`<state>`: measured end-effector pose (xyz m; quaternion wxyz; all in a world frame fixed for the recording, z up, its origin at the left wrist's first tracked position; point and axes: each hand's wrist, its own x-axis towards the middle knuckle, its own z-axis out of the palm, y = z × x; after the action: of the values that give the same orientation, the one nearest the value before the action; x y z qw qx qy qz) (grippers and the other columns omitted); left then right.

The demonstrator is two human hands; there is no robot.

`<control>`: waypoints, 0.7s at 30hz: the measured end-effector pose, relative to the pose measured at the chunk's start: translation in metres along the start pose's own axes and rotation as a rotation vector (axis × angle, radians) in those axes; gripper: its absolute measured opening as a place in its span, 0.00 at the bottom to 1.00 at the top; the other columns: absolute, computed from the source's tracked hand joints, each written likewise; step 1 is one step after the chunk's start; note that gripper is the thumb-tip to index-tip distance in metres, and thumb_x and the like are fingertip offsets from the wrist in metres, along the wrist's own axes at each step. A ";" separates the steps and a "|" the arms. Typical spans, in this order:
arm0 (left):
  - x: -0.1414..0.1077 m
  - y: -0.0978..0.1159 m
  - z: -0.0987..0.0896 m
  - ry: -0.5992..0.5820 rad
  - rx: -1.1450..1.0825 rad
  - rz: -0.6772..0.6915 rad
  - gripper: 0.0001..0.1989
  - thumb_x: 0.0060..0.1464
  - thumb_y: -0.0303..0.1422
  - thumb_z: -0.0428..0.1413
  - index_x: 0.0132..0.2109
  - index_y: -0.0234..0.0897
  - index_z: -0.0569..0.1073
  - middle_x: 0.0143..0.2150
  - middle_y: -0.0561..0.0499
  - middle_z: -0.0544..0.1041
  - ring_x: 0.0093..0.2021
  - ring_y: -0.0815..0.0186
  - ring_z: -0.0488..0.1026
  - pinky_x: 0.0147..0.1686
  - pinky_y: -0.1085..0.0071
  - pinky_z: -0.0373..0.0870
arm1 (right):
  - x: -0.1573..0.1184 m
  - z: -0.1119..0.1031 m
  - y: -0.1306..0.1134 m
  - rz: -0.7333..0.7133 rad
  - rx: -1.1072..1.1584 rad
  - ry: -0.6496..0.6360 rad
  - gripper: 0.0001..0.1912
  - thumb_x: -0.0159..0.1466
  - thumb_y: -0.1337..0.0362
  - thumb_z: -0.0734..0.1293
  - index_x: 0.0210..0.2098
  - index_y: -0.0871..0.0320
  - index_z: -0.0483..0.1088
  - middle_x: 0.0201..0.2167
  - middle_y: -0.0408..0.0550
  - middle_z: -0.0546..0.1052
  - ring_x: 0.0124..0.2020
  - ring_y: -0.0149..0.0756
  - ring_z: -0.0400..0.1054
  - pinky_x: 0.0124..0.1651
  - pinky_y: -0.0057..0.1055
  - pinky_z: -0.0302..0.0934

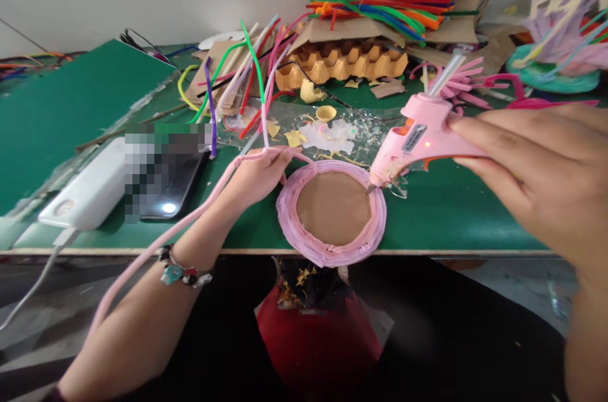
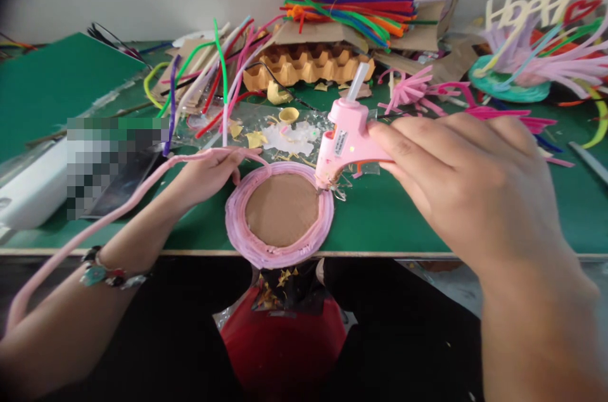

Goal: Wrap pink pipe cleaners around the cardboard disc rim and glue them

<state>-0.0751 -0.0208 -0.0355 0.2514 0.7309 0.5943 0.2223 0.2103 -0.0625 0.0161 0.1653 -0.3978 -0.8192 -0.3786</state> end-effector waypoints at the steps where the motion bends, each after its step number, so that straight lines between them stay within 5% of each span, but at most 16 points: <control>1: 0.000 0.000 0.000 -0.002 -0.002 -0.004 0.19 0.59 0.37 0.41 0.44 0.40 0.75 0.37 0.52 0.78 0.24 0.72 0.70 0.35 0.76 0.67 | -0.001 0.000 0.000 0.000 0.004 0.001 0.12 0.61 0.63 0.61 0.44 0.56 0.65 0.36 0.45 0.76 0.33 0.37 0.67 0.32 0.35 0.53; 8: 0.000 -0.001 0.001 -0.007 -0.026 -0.017 0.18 0.58 0.37 0.41 0.43 0.42 0.75 0.47 0.53 0.75 0.24 0.74 0.69 0.31 0.77 0.66 | -0.005 0.003 0.001 0.043 0.063 -0.032 0.13 0.63 0.60 0.60 0.47 0.53 0.64 0.39 0.44 0.75 0.37 0.37 0.68 0.34 0.36 0.54; 21: -0.001 0.001 0.000 -0.005 -0.003 -0.021 0.19 0.58 0.38 0.41 0.43 0.40 0.75 0.39 0.53 0.77 0.24 0.73 0.70 0.29 0.77 0.64 | -0.007 0.001 0.001 0.034 0.103 -0.039 0.14 0.62 0.61 0.61 0.48 0.52 0.63 0.38 0.44 0.75 0.36 0.37 0.66 0.34 0.36 0.53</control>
<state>-0.0743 -0.0220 -0.0345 0.2561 0.7249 0.6009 0.2188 0.2157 -0.0650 0.0124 0.1759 -0.4098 -0.8338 -0.3254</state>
